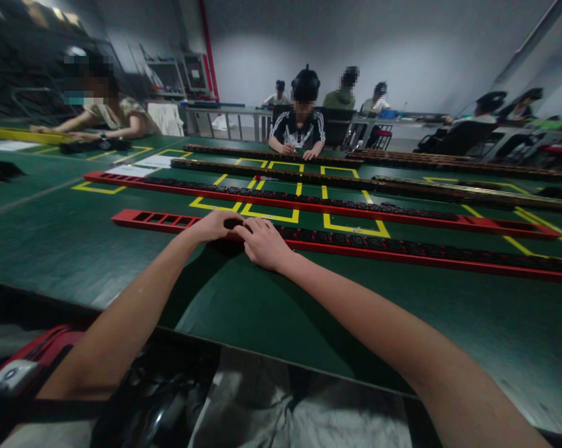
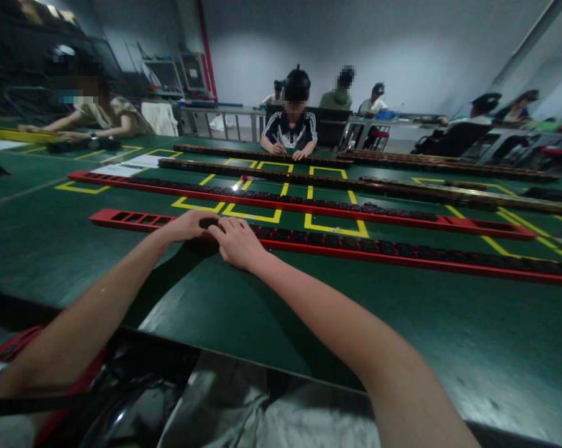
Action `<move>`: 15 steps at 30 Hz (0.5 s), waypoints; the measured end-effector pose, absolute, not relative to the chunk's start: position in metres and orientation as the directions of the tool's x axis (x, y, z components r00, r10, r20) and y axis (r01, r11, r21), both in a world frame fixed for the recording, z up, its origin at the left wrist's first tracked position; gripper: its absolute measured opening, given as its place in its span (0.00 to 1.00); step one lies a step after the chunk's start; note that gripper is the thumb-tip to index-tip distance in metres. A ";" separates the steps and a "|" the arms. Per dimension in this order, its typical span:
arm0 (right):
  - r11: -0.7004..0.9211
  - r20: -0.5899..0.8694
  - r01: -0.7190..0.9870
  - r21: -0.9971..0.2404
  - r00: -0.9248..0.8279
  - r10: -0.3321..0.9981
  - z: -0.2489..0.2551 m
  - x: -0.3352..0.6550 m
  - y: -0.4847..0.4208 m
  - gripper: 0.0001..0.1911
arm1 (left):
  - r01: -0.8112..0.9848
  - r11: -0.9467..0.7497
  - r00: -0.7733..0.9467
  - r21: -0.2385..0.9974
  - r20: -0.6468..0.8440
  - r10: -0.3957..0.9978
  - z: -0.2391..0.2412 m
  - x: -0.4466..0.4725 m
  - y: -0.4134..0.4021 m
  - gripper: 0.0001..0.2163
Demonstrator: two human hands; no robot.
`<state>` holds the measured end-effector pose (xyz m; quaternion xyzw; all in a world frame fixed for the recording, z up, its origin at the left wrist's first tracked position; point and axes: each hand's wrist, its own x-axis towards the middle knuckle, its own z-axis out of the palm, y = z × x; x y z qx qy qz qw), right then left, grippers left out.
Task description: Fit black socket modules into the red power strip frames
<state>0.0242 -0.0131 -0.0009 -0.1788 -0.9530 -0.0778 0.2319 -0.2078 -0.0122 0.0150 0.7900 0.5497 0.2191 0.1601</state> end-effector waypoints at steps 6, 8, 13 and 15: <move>0.916 0.465 0.392 0.083 -0.828 0.313 -0.001 0.025 -0.013 0.17 | 0.800 -0.346 0.297 0.490 0.177 0.938 0.016 -0.205 -0.014 0.21; 0.917 0.467 0.392 0.076 -0.826 0.315 0.000 0.025 -0.014 0.18 | 0.798 -0.345 0.298 0.494 0.174 0.939 0.017 -0.205 -0.014 0.21; 0.918 0.455 0.388 0.081 -0.834 0.312 0.000 0.023 -0.014 0.17 | 0.813 -0.357 0.306 0.459 0.184 0.934 0.016 -0.203 -0.014 0.21; 0.917 0.455 0.389 0.083 -0.834 0.312 0.000 0.022 -0.014 0.18 | 0.819 -0.405 0.343 0.407 0.218 0.913 0.014 -0.196 -0.014 0.20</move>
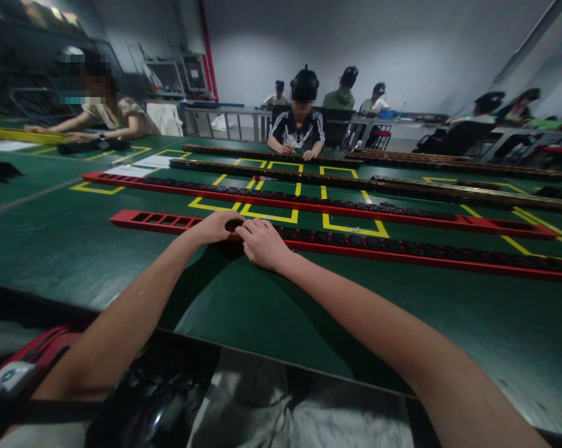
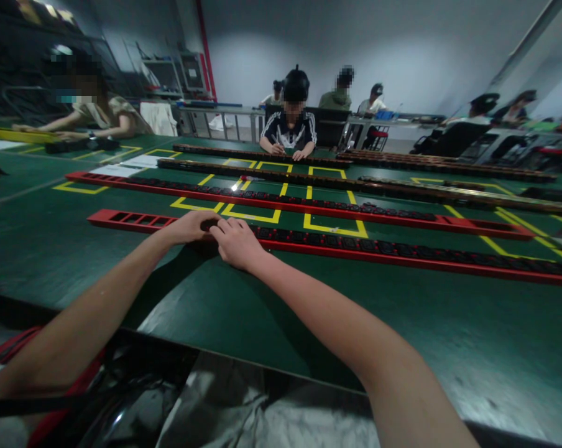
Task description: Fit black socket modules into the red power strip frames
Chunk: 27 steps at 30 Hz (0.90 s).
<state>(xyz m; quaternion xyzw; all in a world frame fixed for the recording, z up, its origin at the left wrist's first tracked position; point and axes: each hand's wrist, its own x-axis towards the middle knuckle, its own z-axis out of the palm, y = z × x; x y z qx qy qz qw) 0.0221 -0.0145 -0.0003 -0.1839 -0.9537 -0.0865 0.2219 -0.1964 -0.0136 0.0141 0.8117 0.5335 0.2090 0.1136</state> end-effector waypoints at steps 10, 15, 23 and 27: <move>0.961 0.405 0.265 0.082 -0.890 0.211 0.000 0.058 -0.002 0.22 | 0.859 -0.433 0.376 0.274 0.239 0.895 0.012 -0.170 -0.013 0.20; 0.933 0.442 0.360 0.024 -0.841 0.313 -0.003 0.069 -0.004 0.19 | 0.853 -0.411 0.368 0.322 0.189 0.911 0.015 -0.171 -0.014 0.21; 0.909 0.449 0.412 0.061 -0.825 0.343 -0.003 0.066 -0.006 0.15 | 0.836 -0.414 0.367 0.361 0.193 0.910 0.013 -0.176 -0.013 0.22; 0.920 0.476 0.387 0.066 -0.822 0.312 -0.003 0.067 -0.005 0.16 | 0.837 -0.411 0.359 0.362 0.206 0.910 0.012 -0.177 -0.012 0.22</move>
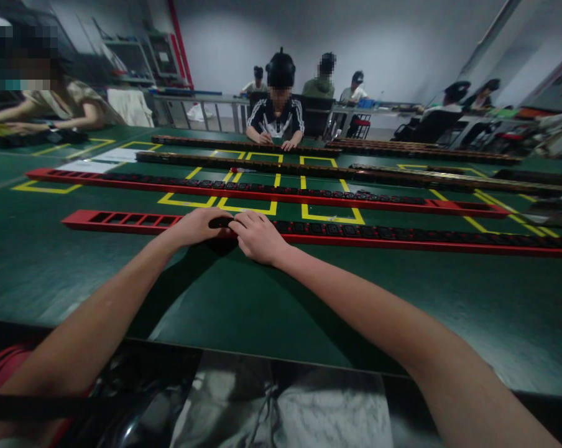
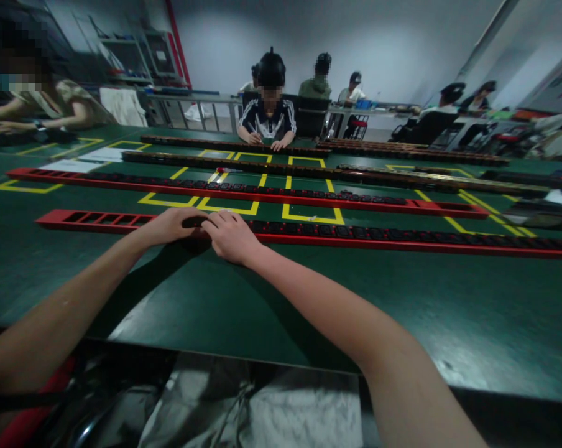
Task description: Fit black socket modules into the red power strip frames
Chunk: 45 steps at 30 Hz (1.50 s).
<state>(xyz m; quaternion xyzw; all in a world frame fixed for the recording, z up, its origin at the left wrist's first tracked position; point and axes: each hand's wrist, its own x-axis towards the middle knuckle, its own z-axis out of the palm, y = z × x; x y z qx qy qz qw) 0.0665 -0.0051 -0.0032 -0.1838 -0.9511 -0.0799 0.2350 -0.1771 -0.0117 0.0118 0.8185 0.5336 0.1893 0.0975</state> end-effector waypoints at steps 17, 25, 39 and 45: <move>0.936 0.476 0.337 0.102 -0.843 0.252 -0.001 0.066 -0.005 0.15 | 0.842 -0.412 0.361 0.348 0.204 0.910 0.014 -0.173 -0.014 0.23; 0.934 0.474 0.341 0.109 -0.843 0.253 -0.002 0.067 -0.005 0.13 | 0.866 -0.409 0.369 0.289 0.184 0.911 0.016 -0.168 -0.017 0.22; 0.792 0.549 0.610 0.041 -0.676 0.492 0.001 0.068 -0.017 0.17 | 0.917 -0.397 0.385 0.040 0.165 0.908 0.015 -0.128 -0.024 0.21; 0.773 0.541 0.632 0.052 -0.669 0.511 0.004 0.070 -0.019 0.19 | 0.931 -0.359 0.347 0.065 0.140 0.927 0.015 -0.131 -0.023 0.23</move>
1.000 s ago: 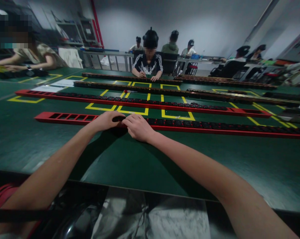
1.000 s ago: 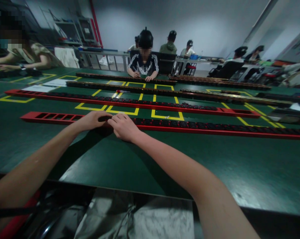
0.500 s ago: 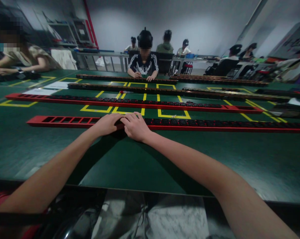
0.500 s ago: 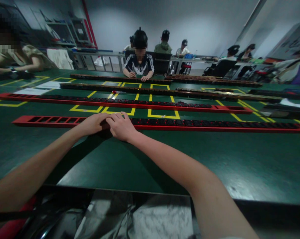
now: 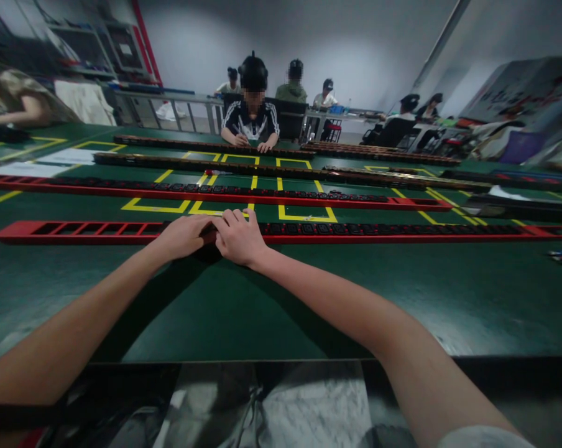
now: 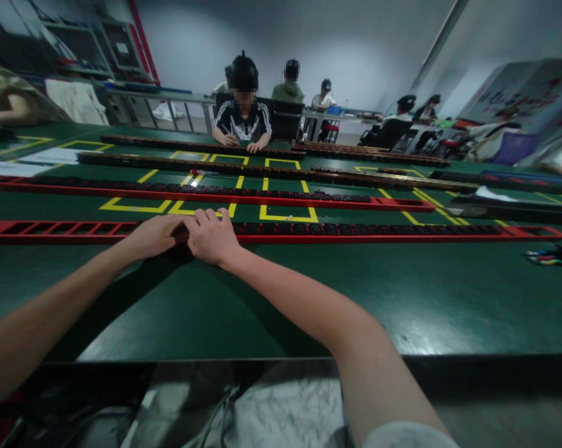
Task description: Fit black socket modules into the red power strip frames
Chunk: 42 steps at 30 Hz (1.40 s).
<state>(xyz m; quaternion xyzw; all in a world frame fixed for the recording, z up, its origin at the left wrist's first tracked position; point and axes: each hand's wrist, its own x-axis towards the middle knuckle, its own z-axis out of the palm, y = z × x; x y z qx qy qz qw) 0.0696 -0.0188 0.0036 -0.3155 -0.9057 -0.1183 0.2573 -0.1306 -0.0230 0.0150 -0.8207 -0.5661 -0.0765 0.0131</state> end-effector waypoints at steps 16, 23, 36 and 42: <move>0.777 0.546 0.629 0.026 -0.660 0.516 0.004 0.070 -0.019 0.19 | 0.935 -0.338 0.318 0.112 0.164 0.934 0.015 -0.131 -0.024 0.23; 0.771 0.541 0.637 0.023 -0.656 0.526 0.003 0.069 -0.018 0.18 | 0.937 -0.330 0.314 0.115 0.140 0.939 0.016 -0.131 -0.025 0.24; 0.783 0.513 0.621 0.023 -0.680 0.524 0.006 0.074 -0.018 0.18 | 0.929 -0.353 0.334 0.113 0.157 0.929 0.011 -0.133 -0.022 0.23; 0.930 0.289 0.349 0.113 -0.907 0.305 0.011 0.119 -0.014 0.27 | 0.921 -0.365 0.348 0.136 0.136 0.928 0.014 -0.130 -0.022 0.26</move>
